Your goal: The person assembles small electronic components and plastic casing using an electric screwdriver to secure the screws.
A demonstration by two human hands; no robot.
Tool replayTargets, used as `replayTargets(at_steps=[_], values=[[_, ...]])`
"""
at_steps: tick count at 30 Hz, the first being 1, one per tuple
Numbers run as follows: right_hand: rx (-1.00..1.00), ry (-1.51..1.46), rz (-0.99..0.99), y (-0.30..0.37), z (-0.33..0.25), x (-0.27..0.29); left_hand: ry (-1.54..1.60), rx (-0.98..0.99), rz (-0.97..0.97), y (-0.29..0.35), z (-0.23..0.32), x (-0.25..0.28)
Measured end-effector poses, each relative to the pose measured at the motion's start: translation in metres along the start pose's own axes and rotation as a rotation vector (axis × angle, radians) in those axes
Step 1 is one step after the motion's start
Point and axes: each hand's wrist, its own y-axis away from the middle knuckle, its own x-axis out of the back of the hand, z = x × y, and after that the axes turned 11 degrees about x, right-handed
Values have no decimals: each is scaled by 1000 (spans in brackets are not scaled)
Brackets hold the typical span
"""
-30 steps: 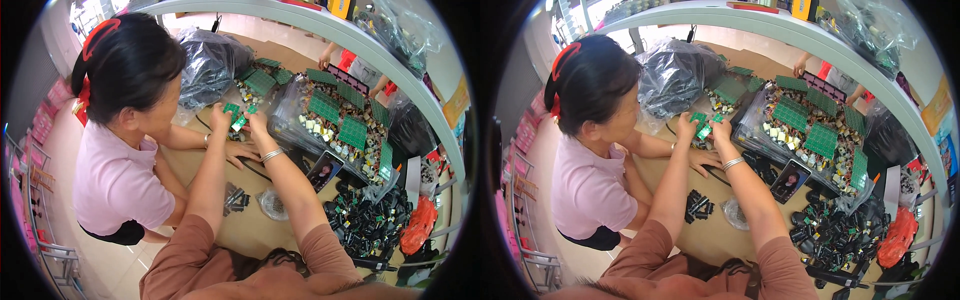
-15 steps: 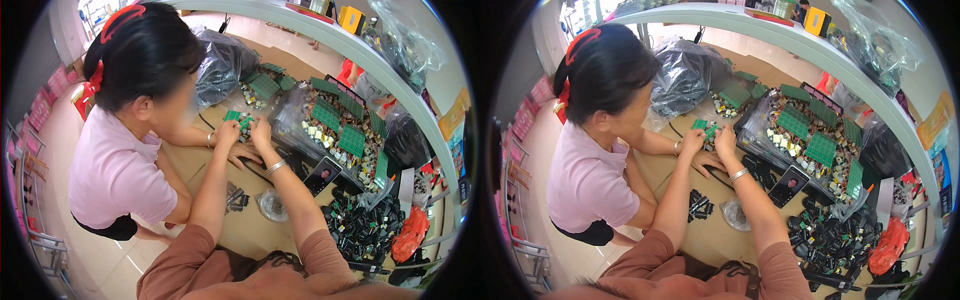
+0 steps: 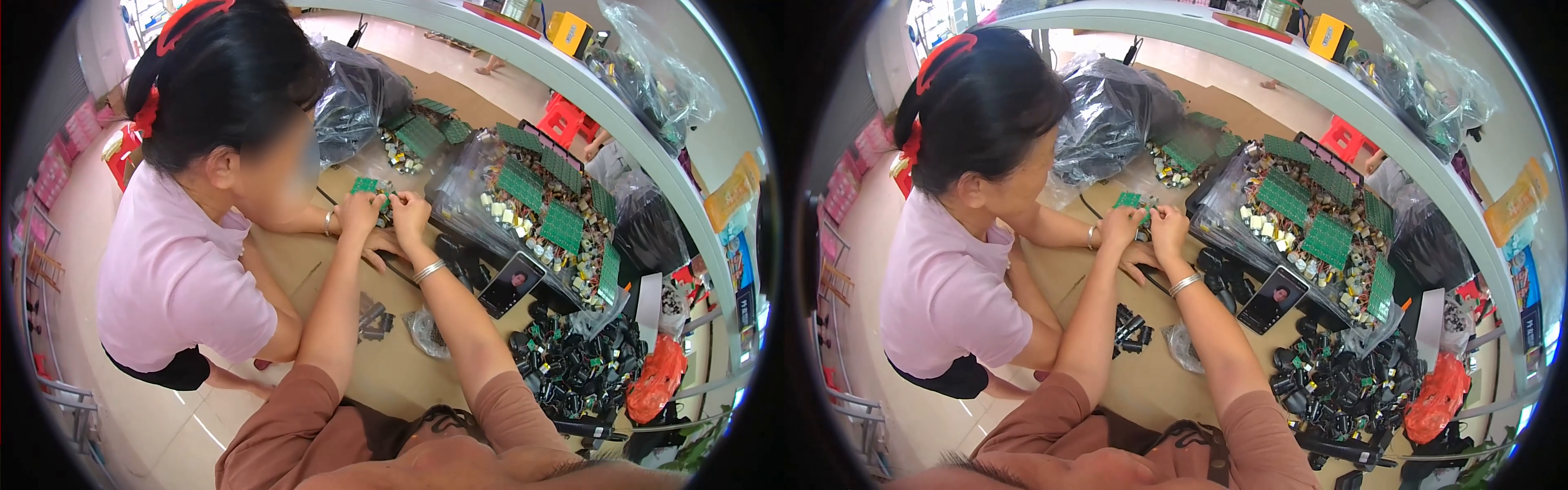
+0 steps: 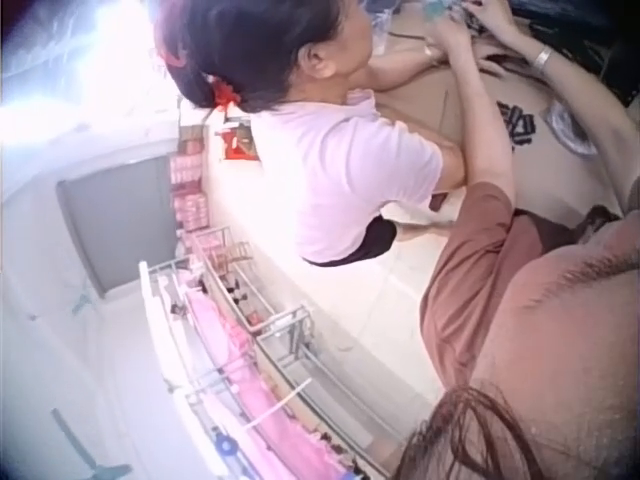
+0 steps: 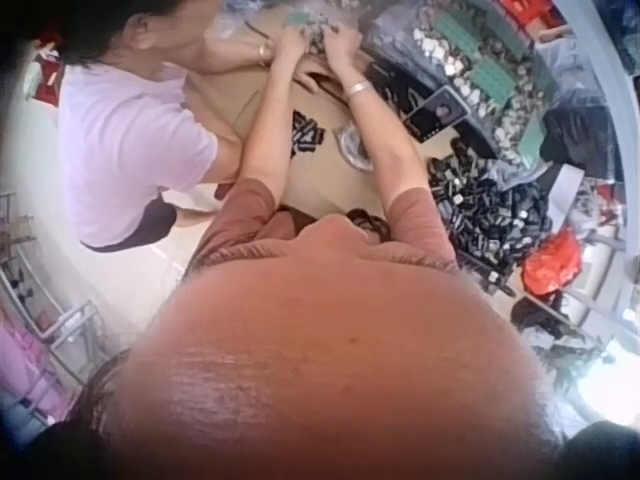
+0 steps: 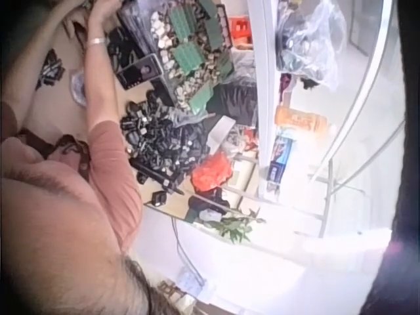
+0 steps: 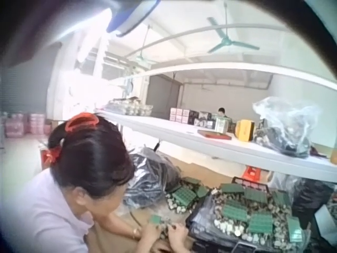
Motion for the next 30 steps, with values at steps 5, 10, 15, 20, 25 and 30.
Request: replayTargets(at_steps=[5,10,15,20,25,30], values=[[-421,-207,-107,0,-13,1,-1,41,-73,-5,-3,2],[-59,-74,-16,4,18,-5,-57,-45,-101,0,9,4],[-151,-41,-113,10,1,4,-126,-4,-92,4,16,5],[-40,110,73,11,-9,-1,-142,16,-82,-2,20,4],[-39,95,75,13,-15,3,-143,130,-52,3,32,8],[-7,80,37,18,-9,8,-16,141,-91,3,36,13]])
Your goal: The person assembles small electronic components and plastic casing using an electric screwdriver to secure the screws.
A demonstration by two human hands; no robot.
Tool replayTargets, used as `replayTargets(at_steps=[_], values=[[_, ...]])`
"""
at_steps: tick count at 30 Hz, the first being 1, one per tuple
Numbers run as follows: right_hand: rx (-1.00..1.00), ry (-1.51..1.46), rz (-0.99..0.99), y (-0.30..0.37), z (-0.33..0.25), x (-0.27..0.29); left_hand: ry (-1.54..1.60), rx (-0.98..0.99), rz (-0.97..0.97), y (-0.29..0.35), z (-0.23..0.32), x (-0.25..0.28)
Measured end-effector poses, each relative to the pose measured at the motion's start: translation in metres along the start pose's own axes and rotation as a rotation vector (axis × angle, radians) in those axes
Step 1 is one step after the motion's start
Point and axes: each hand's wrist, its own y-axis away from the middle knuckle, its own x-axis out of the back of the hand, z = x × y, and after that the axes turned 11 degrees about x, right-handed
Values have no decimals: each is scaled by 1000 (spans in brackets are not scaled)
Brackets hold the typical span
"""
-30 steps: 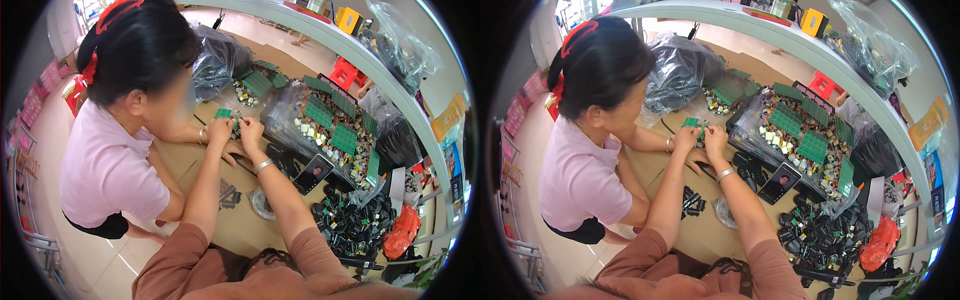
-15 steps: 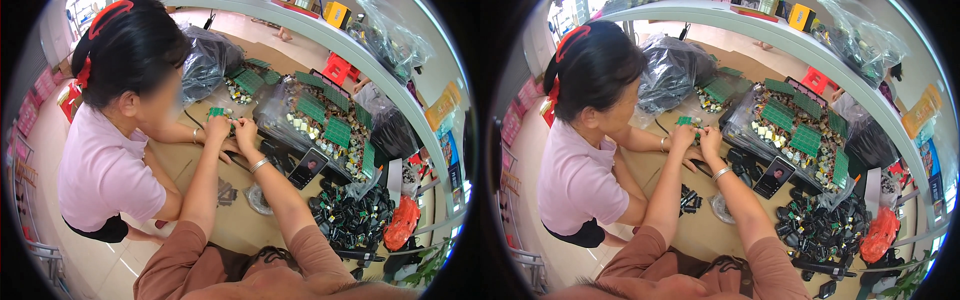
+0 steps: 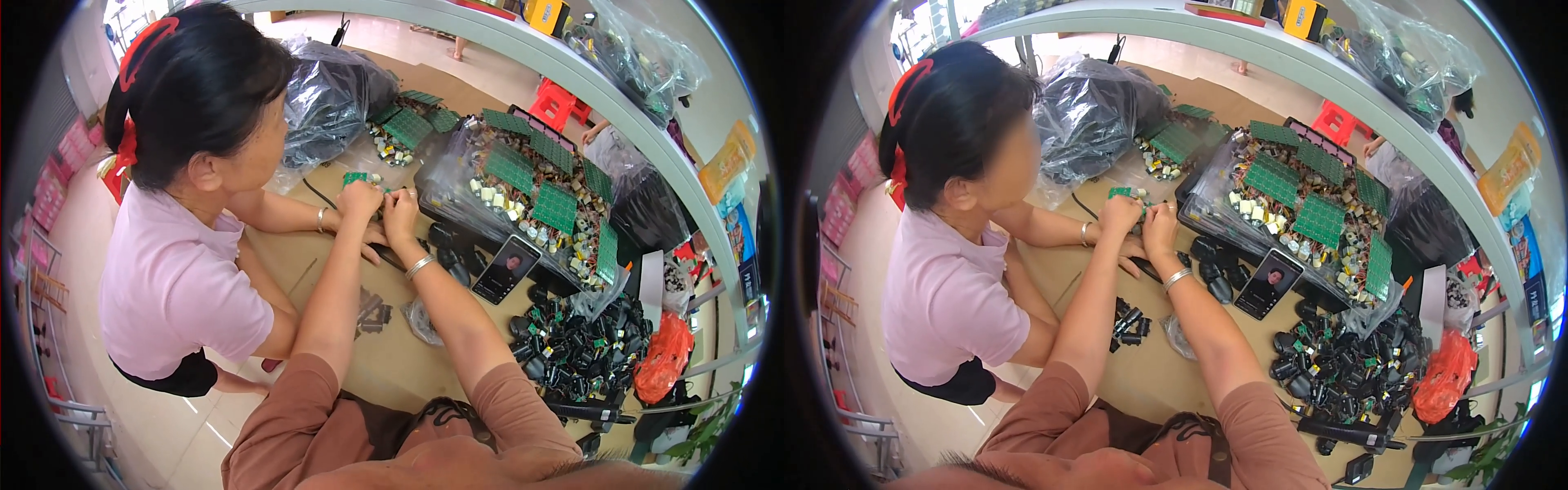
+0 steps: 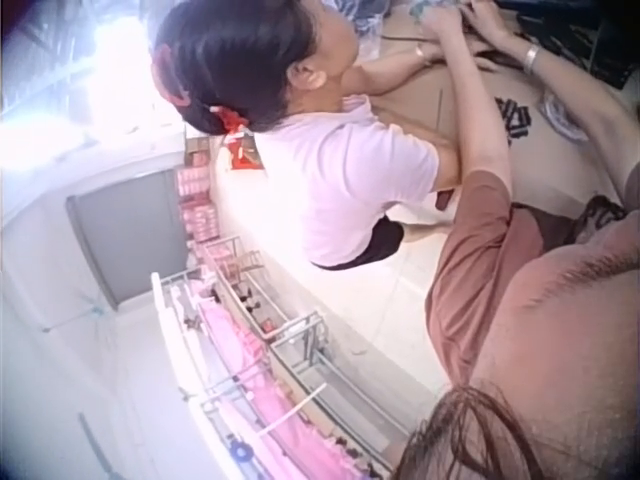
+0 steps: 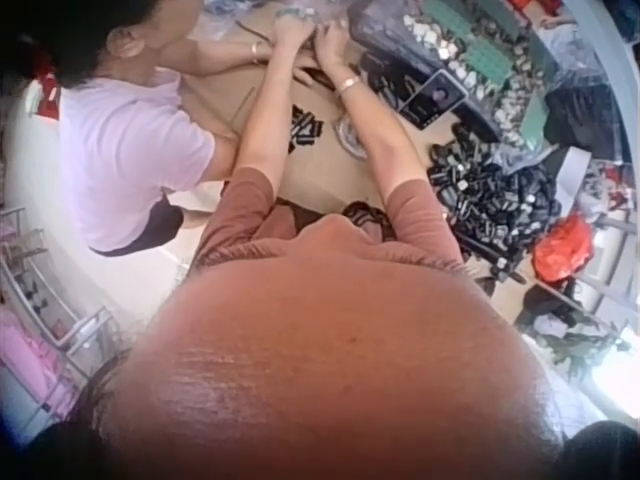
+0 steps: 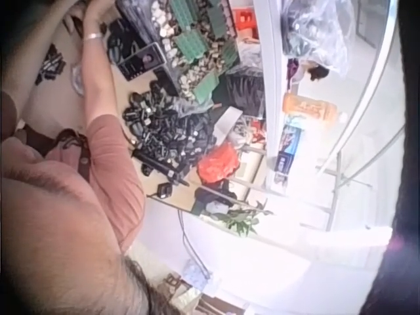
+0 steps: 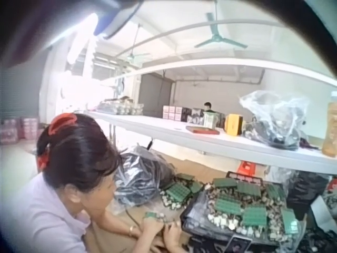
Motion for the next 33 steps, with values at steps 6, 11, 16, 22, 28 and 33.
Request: replayTargets(at_steps=[6,11,16,22,28,33], values=[[-137,165,45,-3,-8,-8,232,-250,-287,-44,-35,-9],[-312,-306,-117,-6,25,-10,365,-324,-362,-39,-33,-11],[115,-11,18,2,16,-8,283,-292,-103,-23,-34,-5],[-420,-462,-181,-6,0,2,369,-282,-88,-19,-44,-17],[-124,-166,-122,0,-5,1,77,-175,43,-12,-30,-16],[-60,48,-143,1,-5,0,-24,-68,106,3,-12,-10]])
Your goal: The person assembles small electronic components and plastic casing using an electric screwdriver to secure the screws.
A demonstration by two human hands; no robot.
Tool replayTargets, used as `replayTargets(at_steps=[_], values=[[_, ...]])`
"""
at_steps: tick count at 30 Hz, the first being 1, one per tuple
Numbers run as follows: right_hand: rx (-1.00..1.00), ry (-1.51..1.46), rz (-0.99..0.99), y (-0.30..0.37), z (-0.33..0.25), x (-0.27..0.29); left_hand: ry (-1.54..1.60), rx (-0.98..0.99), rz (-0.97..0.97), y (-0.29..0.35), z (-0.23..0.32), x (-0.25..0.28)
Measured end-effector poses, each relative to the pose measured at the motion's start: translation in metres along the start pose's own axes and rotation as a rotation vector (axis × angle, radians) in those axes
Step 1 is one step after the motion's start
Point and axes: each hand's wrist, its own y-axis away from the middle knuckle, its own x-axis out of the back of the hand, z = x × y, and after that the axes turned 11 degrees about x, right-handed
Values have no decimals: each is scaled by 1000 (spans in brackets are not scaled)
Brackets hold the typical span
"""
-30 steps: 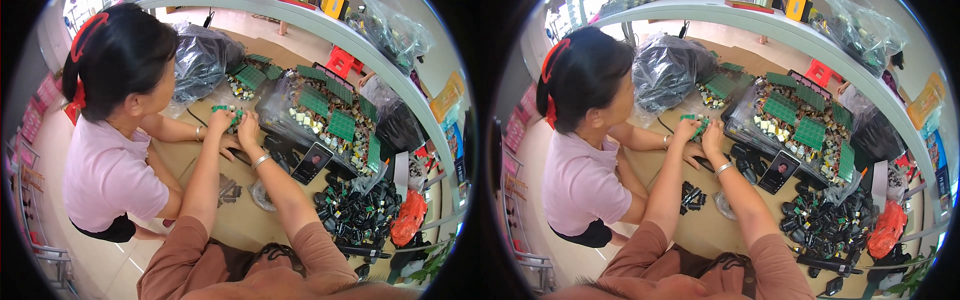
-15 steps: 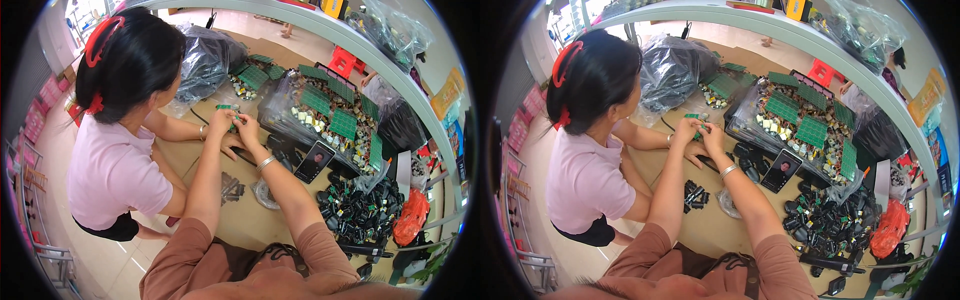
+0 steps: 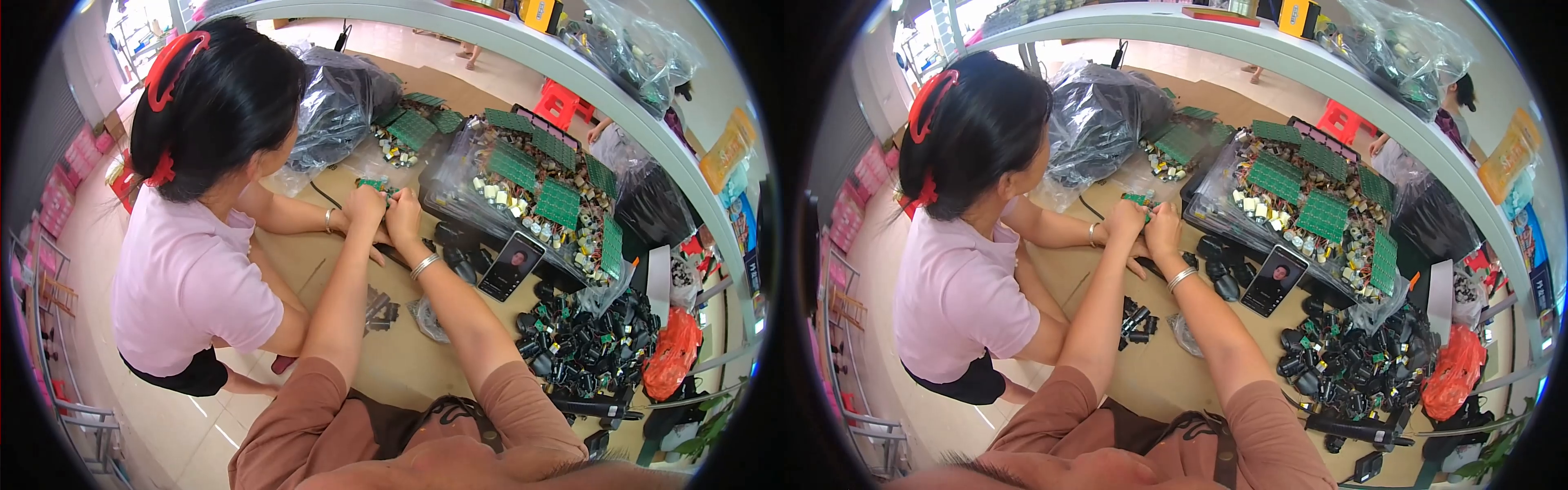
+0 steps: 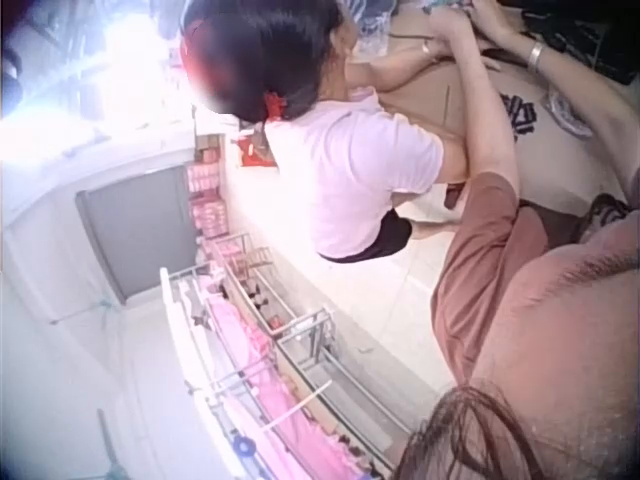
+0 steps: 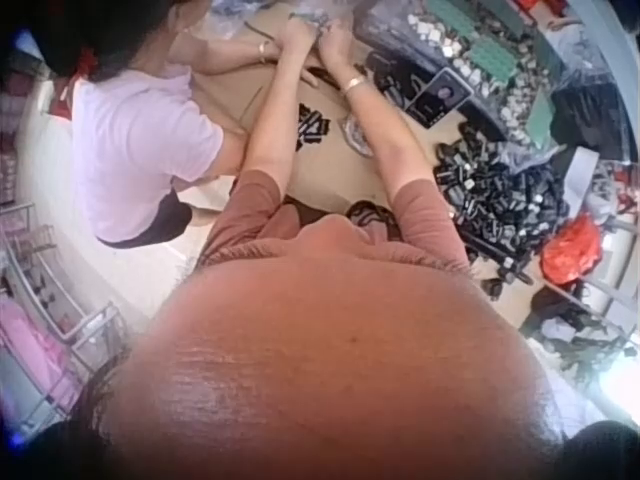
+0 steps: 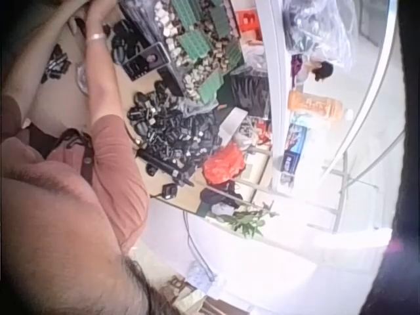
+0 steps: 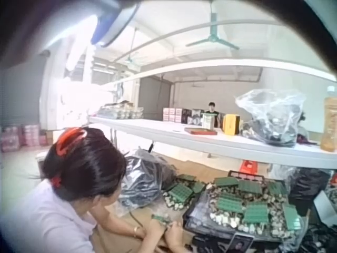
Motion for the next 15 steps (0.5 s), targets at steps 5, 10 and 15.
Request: replayTargets(at_steps=[5,10,15], values=[[-89,74,68,-4,-9,6,168,-90,30,-21,-23,-16],[87,7,32,-5,-8,13,456,-156,-104,-37,-36,-29],[0,-77,-134,-10,-3,12,394,-119,-108,-23,-24,-22]])
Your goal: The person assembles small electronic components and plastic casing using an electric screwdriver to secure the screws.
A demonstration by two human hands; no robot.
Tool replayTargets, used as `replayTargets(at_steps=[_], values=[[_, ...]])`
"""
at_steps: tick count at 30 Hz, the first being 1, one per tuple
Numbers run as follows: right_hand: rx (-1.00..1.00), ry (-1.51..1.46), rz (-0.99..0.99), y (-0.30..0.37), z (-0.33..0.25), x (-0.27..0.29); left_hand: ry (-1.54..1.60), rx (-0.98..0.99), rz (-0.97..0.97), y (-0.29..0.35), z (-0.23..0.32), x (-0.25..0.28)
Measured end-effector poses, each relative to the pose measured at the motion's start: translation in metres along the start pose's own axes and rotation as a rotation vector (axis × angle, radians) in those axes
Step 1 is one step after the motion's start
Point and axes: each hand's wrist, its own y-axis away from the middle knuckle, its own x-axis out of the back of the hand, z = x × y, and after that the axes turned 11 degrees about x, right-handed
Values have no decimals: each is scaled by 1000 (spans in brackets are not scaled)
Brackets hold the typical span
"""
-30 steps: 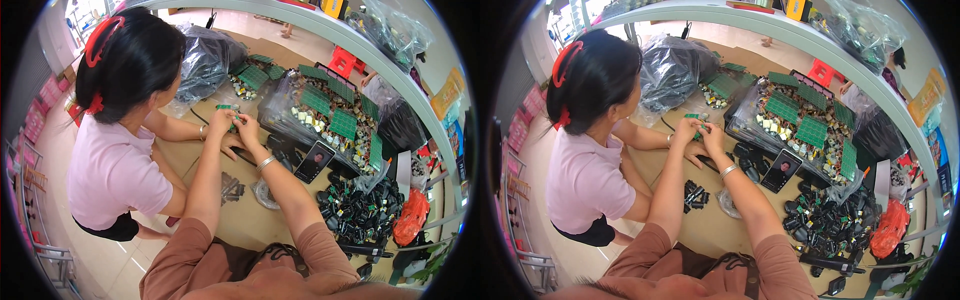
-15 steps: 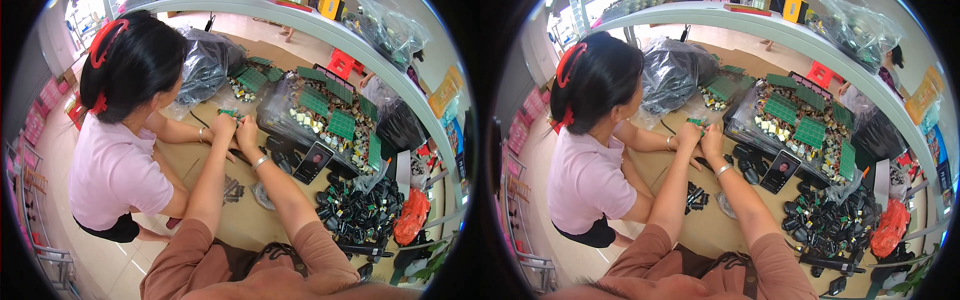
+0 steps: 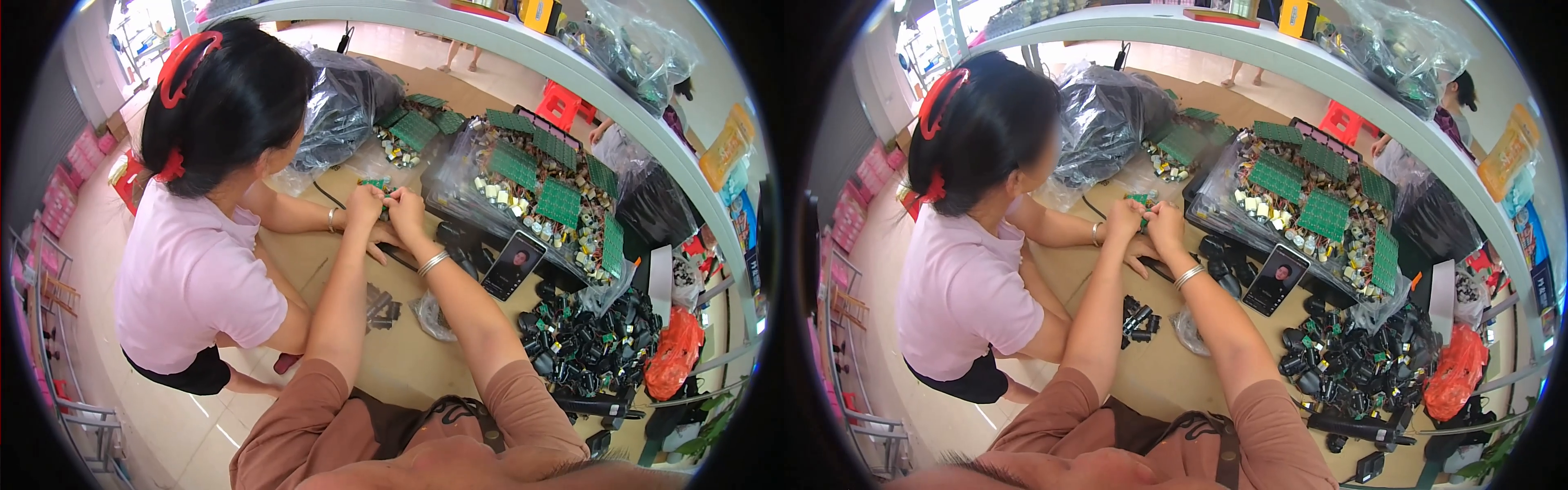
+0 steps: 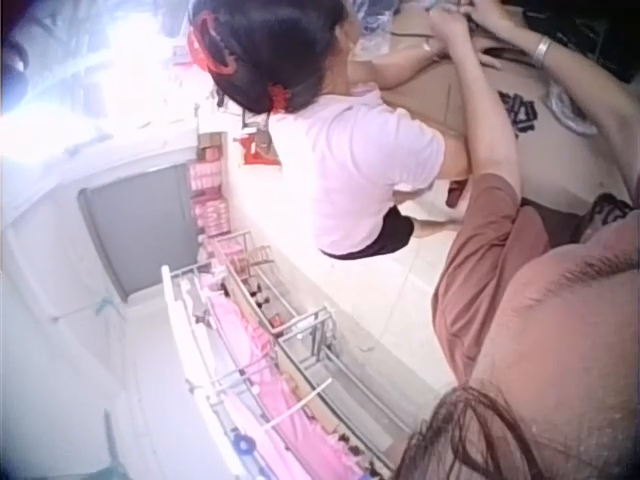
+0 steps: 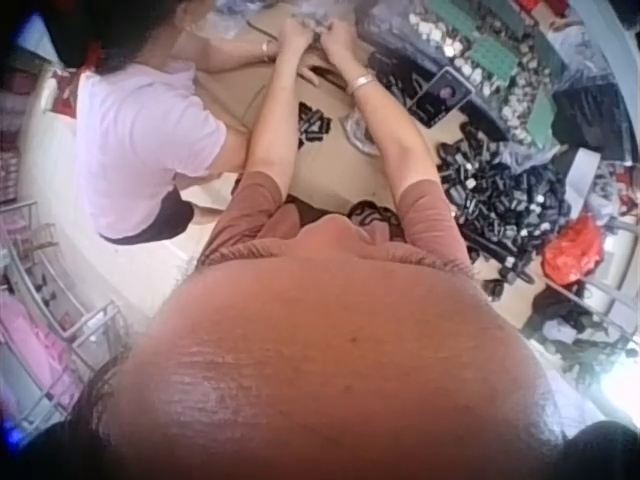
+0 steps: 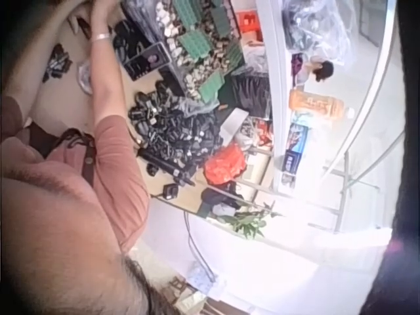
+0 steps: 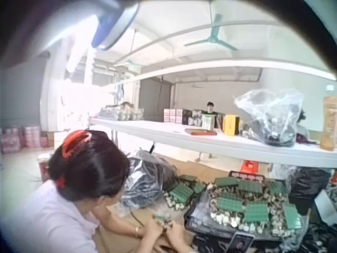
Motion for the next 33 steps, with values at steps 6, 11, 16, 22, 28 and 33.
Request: replayTargets(at_steps=[6,11,16,22,28,33], values=[[139,164,77,3,-9,-10,-168,39,164,9,15,4],[123,195,41,-3,-1,-9,-163,22,224,11,19,13],[-148,285,-18,-6,-6,-2,-68,-4,338,12,36,41],[111,-218,-116,-12,2,-6,180,32,87,15,25,30],[-129,-408,49,-16,39,-21,-85,-143,275,23,10,23],[-297,-804,81,-14,30,-18,-313,-59,17,27,13,22]])
